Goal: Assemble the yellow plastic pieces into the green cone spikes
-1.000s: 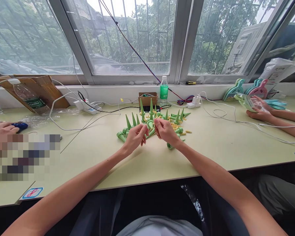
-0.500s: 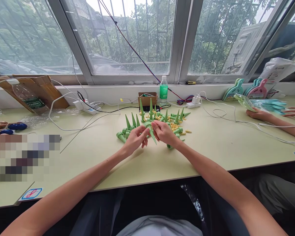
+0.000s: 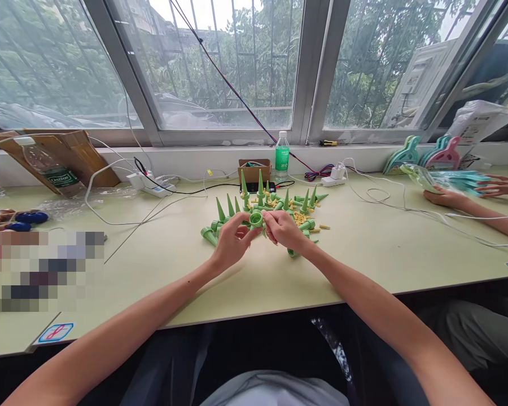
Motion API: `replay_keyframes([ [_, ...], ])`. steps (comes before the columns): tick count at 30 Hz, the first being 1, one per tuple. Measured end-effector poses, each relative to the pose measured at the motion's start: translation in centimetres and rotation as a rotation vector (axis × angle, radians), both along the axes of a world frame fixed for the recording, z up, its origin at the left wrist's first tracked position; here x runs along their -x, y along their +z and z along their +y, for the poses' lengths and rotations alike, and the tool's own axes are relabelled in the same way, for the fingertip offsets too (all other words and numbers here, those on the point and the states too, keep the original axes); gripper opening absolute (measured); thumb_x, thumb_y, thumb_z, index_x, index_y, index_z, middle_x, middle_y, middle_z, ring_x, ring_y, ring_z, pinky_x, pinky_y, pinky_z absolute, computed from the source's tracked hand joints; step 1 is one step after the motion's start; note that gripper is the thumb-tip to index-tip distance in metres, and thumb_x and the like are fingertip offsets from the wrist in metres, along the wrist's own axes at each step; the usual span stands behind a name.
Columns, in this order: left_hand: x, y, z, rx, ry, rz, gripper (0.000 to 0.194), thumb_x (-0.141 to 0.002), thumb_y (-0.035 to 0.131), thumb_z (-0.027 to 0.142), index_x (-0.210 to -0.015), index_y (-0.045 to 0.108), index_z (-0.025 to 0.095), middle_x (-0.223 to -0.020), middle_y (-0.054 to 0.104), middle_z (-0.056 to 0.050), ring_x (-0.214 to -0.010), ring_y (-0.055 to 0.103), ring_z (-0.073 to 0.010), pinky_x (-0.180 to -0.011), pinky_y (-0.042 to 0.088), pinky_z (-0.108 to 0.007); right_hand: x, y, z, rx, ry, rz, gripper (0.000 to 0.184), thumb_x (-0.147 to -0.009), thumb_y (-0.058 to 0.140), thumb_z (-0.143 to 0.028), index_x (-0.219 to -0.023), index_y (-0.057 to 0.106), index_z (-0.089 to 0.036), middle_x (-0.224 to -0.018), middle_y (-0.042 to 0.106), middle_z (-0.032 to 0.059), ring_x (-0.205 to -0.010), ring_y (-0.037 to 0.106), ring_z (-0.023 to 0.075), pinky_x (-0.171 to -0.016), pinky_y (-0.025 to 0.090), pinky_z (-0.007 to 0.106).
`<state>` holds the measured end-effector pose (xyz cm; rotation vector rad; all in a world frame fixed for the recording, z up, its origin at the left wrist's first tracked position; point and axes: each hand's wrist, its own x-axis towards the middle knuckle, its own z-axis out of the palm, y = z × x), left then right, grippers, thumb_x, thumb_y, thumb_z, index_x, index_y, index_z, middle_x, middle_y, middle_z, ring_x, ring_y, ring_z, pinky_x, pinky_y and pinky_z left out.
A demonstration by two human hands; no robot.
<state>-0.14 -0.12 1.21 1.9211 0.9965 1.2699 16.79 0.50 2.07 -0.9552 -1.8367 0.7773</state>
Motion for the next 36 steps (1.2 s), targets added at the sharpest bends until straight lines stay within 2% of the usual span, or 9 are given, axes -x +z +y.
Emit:
replay_keyframes([
  [7,-0.13,0.26,-0.15,0.045,0.043,0.021,0.028,-0.082,0.065,0.043,-0.096,0.054,0.021,-0.058,0.049,0.006,-0.044,0.051,-0.0083,-0.042,0.041,-0.019,0.25,-0.06,-0.14,-0.001,-0.001,0.038,0.051,-0.097,0.033,-0.053,-0.060,0.041,-0.019,-0.043,0.047,-0.0047,-0.036,0.045,0.0080,-0.044,0.036,0.021],
  [12,-0.18,0.57,-0.08,0.114,0.042,-0.089,0.031,-0.080,0.065,0.045,-0.092,0.050,0.021,-0.083,0.059,0.001,-0.044,0.052,-0.0062,-0.037,0.039,-0.019,0.27,-0.23,0.17,-0.007,-0.027,0.068,0.051,-0.097,0.031,-0.056,-0.062,0.040,-0.020,-0.045,0.046,-0.0047,-0.036,0.043,0.0074,-0.046,0.037,0.021],
  [14,-0.16,0.74,0.07,0.158,0.041,-0.140,0.030,-0.081,0.063,0.046,-0.087,0.050,0.019,-0.082,0.058,0.001,-0.042,0.051,-0.0061,-0.035,0.037,-0.020,0.25,-0.23,0.26,-0.010,-0.042,0.083,0.051,-0.097,0.030,-0.057,-0.063,0.040,-0.020,-0.047,0.046,-0.0047,-0.037,0.042,0.0074,-0.046,0.037,0.022],
  [19,-0.09,0.89,0.38,0.434,-0.135,-0.206,0.039,-0.086,0.054,0.049,-0.070,0.054,0.014,-0.067,0.056,-0.002,-0.039,0.049,-0.0077,-0.037,0.036,-0.022,0.18,0.10,-0.03,-0.046,-0.036,0.045,0.049,-0.098,0.031,-0.054,-0.064,0.041,-0.020,-0.049,0.047,-0.0044,-0.040,0.043,0.0076,-0.049,0.037,0.022],
  [23,-0.03,0.78,0.48,0.591,-0.260,-0.251,0.036,-0.084,0.057,0.046,-0.071,0.057,0.012,-0.069,0.057,-0.004,-0.043,0.050,-0.0085,-0.038,0.037,-0.022,0.15,0.28,-0.31,-0.052,0.024,0.023,0.046,-0.099,0.032,-0.050,-0.066,0.041,-0.020,-0.050,0.047,-0.0054,-0.040,0.044,0.0075,-0.051,0.038,0.023],
  [29,0.23,0.69,0.70,0.652,-0.343,-0.313,0.032,-0.083,0.061,0.045,-0.082,0.059,0.013,-0.080,0.059,-0.005,-0.047,0.051,-0.0078,-0.036,0.036,-0.019,0.08,0.13,-0.14,-0.018,0.101,0.056,0.043,-0.099,0.031,-0.050,-0.068,0.039,-0.021,-0.048,0.045,-0.0067,-0.037,0.044,0.0081,-0.046,0.037,0.023],
  [36,0.32,0.67,0.72,0.650,-0.403,-0.367,0.036,-0.082,0.063,0.049,-0.090,0.057,0.014,-0.090,0.060,-0.006,-0.048,0.050,-0.0054,-0.036,0.035,-0.018,-0.05,0.27,-0.15,0.005,0.113,0.047,0.042,-0.098,0.033,-0.053,-0.071,0.040,-0.021,-0.049,0.046,-0.0071,-0.036,0.043,0.0079,-0.043,0.037,0.023],
])
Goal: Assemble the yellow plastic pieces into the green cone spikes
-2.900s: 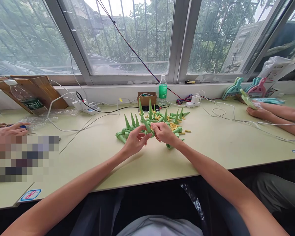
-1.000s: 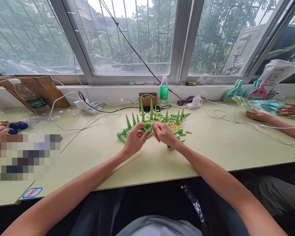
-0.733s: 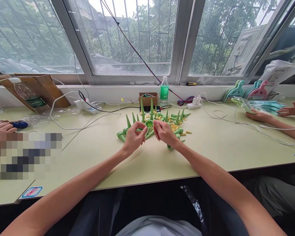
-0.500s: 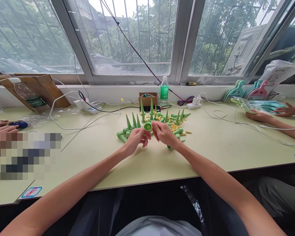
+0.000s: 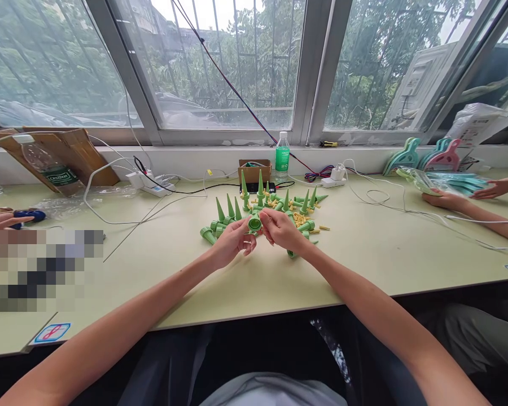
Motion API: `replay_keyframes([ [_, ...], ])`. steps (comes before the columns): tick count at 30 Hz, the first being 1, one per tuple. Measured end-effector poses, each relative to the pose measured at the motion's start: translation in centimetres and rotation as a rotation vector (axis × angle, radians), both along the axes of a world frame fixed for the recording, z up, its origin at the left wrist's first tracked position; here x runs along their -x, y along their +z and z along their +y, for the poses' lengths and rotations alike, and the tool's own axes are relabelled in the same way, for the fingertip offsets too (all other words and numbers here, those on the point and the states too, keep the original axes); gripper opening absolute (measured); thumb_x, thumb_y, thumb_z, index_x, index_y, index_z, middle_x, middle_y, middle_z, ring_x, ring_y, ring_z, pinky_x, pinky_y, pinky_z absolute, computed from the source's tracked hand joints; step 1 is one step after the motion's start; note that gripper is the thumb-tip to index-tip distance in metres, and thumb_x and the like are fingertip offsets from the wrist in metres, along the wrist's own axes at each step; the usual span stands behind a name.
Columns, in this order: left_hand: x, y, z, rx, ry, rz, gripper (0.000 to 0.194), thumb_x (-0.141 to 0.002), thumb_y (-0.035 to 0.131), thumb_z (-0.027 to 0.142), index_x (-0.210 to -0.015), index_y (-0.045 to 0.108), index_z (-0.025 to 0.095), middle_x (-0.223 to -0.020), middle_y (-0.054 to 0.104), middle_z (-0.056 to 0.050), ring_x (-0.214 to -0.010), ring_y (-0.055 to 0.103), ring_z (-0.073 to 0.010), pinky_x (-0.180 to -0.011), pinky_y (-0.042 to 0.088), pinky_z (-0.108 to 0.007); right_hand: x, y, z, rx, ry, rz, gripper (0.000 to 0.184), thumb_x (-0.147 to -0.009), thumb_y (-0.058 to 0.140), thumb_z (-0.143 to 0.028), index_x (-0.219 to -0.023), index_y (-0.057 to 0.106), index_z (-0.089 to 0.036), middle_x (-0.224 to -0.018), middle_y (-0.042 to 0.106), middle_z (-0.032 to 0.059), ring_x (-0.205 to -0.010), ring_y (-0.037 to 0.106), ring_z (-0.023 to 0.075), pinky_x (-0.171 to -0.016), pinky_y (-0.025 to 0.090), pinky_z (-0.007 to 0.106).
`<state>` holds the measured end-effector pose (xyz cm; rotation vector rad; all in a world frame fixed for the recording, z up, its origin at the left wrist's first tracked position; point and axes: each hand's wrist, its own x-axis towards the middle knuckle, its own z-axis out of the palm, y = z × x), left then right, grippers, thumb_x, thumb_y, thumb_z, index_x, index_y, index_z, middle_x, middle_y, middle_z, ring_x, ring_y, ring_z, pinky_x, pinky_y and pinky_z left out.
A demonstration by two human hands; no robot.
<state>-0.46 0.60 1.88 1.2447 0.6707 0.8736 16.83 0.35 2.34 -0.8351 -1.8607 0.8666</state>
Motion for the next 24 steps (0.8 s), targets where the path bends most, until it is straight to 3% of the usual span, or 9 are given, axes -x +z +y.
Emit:
replay_keyframes([
  [7,0.25,0.03,-0.07,-0.016,0.024,0.025,0.034,-0.083,0.062,0.050,-0.088,0.052,0.018,-0.058,0.050,0.002,-0.046,0.048,-0.0079,-0.038,0.035,-0.017,0.04,0.12,-0.04,0.036,-0.010,-0.015,0.042,-0.097,0.033,-0.055,-0.071,0.036,-0.022,-0.047,0.043,-0.0076,-0.036,0.043,0.0086,-0.043,0.036,0.023],
  [18,0.22,0.30,-0.61,-0.417,0.170,0.217,0.027,-0.082,0.066,0.041,-0.082,0.051,0.019,-0.053,0.050,0.006,-0.043,0.049,-0.0082,-0.040,0.037,-0.020,-0.13,0.27,-0.07,0.013,-0.089,-0.110,0.044,-0.097,0.036,-0.045,-0.061,0.038,-0.020,-0.039,0.042,-0.0065,-0.034,0.043,0.0088,-0.045,0.034,0.023],
  [24,0.24,-0.38,-0.53,-0.494,0.252,0.298,0.024,-0.082,0.065,0.041,-0.085,0.054,0.020,-0.048,0.048,0.006,-0.041,0.048,-0.0091,-0.036,0.032,-0.020,-0.12,0.23,-0.05,0.026,-0.095,-0.154,0.043,-0.098,0.034,-0.040,-0.060,0.039,-0.020,-0.036,0.043,-0.0065,-0.034,0.044,0.0085,-0.048,0.036,0.022],
])
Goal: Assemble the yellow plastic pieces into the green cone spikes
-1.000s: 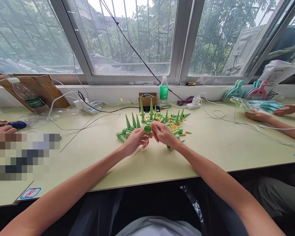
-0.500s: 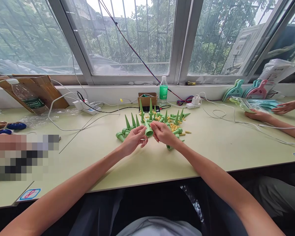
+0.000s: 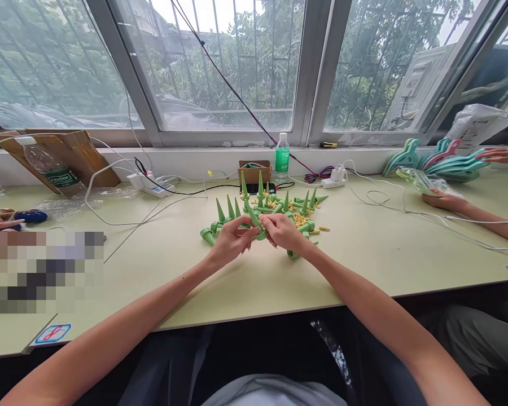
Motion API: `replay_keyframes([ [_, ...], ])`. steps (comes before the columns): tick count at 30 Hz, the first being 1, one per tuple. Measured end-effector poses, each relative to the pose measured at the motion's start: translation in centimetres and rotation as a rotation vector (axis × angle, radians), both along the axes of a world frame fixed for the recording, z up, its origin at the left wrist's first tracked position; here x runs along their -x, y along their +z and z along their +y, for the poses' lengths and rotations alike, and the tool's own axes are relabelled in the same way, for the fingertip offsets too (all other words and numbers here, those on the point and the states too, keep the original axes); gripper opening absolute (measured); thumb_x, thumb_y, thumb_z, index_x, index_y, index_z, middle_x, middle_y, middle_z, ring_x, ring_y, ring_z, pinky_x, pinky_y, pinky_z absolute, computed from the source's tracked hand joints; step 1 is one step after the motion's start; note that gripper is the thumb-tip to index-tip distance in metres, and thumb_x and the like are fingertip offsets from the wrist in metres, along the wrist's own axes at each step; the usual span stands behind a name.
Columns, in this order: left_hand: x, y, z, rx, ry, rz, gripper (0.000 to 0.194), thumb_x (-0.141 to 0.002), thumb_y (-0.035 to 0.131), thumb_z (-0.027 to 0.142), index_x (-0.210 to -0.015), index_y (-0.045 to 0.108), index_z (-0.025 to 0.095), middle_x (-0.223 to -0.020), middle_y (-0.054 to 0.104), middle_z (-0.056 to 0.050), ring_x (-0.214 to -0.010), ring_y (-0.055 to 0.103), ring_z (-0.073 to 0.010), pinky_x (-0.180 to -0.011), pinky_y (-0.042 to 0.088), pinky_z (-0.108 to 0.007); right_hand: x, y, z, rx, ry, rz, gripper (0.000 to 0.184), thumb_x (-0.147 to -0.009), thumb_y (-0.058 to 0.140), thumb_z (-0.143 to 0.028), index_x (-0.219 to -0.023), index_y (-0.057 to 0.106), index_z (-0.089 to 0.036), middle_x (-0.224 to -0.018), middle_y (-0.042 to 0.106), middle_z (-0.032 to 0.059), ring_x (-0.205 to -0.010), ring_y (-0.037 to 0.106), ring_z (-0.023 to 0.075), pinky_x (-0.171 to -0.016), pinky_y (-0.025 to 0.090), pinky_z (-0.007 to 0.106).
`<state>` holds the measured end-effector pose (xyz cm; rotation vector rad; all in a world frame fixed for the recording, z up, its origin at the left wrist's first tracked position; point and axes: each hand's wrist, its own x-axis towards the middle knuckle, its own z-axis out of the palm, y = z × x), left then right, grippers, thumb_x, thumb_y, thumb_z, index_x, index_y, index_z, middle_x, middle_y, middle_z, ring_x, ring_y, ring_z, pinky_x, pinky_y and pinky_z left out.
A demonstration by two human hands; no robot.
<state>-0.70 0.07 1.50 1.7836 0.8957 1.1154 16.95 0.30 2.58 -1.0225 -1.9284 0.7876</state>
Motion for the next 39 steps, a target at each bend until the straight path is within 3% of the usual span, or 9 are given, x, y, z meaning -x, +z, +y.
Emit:
replay_keyframes([
  [7,-0.24,0.46,-0.20,0.020,-0.012,-0.028,0.030,-0.080,0.066,0.044,-0.078,0.053,0.018,-0.068,0.056,0.001,-0.042,0.050,-0.0070,-0.034,0.034,-0.020,0.02,-0.21,0.19,-0.003,0.001,-0.018,0.044,-0.097,0.035,-0.040,-0.058,0.037,-0.020,-0.035,0.042,-0.0066,-0.034,0.044,0.0091,-0.048,0.036,0.023],
  [18,-0.09,0.65,-0.28,0.175,-0.107,-0.079,0.030,-0.078,0.070,0.041,-0.077,0.053,0.017,-0.061,0.053,0.004,-0.043,0.051,-0.0075,-0.038,0.036,-0.020,-0.07,0.03,0.22,-0.087,-0.013,-0.115,0.042,-0.096,0.036,-0.037,-0.058,0.034,-0.020,-0.041,0.037,-0.0057,-0.042,0.036,0.0088,-0.050,0.028,0.024],
  [39,-0.07,0.68,-0.02,0.404,-0.120,-0.179,0.036,-0.076,0.072,0.043,-0.071,0.048,0.017,-0.053,0.045,0.006,-0.043,0.045,-0.0059,-0.039,0.034,-0.018,-0.30,0.03,0.27,-0.098,0.014,-0.108,0.043,-0.097,0.035,-0.040,-0.058,0.036,-0.020,-0.045,0.038,-0.0048,-0.046,0.036,0.0100,-0.052,0.029,0.025],
])
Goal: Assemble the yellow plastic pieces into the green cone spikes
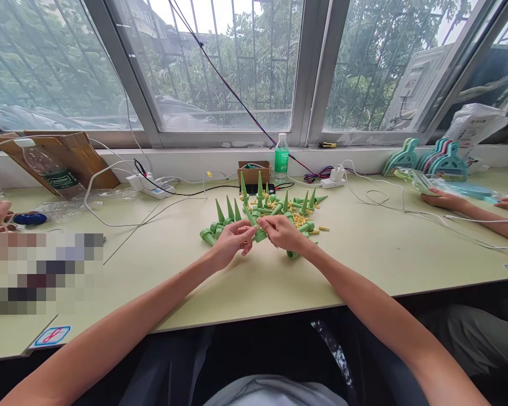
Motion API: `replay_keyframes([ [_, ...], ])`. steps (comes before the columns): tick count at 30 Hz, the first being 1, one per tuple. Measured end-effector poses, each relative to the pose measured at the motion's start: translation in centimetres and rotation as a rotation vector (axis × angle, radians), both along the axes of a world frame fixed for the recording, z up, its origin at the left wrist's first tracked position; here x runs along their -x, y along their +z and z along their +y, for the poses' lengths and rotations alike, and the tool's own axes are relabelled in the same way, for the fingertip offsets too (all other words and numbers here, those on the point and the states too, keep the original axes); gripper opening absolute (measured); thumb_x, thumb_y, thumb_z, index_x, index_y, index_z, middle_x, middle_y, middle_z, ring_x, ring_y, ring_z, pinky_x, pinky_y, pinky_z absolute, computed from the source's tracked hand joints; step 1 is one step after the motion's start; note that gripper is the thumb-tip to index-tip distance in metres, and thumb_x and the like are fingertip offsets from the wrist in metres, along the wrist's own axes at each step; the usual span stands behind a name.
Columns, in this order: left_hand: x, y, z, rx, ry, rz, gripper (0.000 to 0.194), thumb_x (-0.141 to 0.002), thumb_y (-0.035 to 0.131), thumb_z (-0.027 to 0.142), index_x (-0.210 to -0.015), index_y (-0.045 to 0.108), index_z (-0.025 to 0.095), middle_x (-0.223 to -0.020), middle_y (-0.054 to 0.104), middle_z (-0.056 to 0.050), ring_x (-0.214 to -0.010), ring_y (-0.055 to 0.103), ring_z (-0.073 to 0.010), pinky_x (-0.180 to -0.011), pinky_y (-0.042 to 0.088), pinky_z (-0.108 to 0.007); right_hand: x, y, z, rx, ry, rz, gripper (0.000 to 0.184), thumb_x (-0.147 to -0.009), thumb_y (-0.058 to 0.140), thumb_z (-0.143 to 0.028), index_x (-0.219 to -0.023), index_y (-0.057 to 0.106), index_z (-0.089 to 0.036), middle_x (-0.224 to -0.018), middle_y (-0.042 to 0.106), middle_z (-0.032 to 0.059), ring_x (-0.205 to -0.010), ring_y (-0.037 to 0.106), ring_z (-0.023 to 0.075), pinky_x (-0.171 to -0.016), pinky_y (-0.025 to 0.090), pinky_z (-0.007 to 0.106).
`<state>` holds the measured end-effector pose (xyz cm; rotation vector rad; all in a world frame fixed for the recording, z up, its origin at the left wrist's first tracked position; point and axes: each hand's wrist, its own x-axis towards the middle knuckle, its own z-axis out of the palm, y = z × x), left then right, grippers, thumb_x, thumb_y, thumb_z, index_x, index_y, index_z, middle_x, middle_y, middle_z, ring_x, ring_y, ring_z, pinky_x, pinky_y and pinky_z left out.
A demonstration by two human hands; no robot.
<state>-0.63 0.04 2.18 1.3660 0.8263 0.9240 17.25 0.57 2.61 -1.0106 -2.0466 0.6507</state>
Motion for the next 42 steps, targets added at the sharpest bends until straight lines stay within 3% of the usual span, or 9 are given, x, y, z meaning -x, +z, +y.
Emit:
replay_keyframes([
  [13,0.1,-0.3,0.3,0.067,-0.014,-0.046,0.034,-0.075,0.073,0.042,-0.075,0.051,0.016,-0.052,0.043,0.006,-0.041,0.043,-0.0048,-0.038,0.033,-0.017,-0.1,-0.4,0.3,-0.054,0.004,-0.031,0.043,-0.097,0.033,-0.040,-0.060,0.036,-0.019,-0.050,0.038,-0.0041,-0.050,0.034,0.0094,-0.053,0.026,0.025],
  [19,0.0,-0.1,0.3,0.103,-0.008,-0.058,0.036,-0.073,0.075,0.042,-0.077,0.050,0.016,-0.053,0.044,0.006,-0.041,0.044,-0.0053,-0.036,0.034,-0.017,0.3,-0.9,0.5,-0.123,-0.071,-0.057,0.042,-0.098,0.033,-0.039,-0.061,0.031,-0.019,-0.055,0.036,-0.0036,-0.052,0.030,0.0094,-0.052,0.022,0.026],
  [42,0.1,-0.6,0.6,0.099,-0.035,-0.090,0.030,-0.076,0.073,0.039,-0.079,0.051,0.018,-0.049,0.051,0.005,-0.040,0.051,-0.0082,-0.036,0.038,-0.017,0.4,-0.9,0.4,-0.127,-0.133,-0.210,0.035,-0.100,0.032,-0.033,-0.068,0.034,-0.021,-0.059,0.042,-0.0032,-0.054,0.036,0.0111,-0.056,0.026,0.024],
])
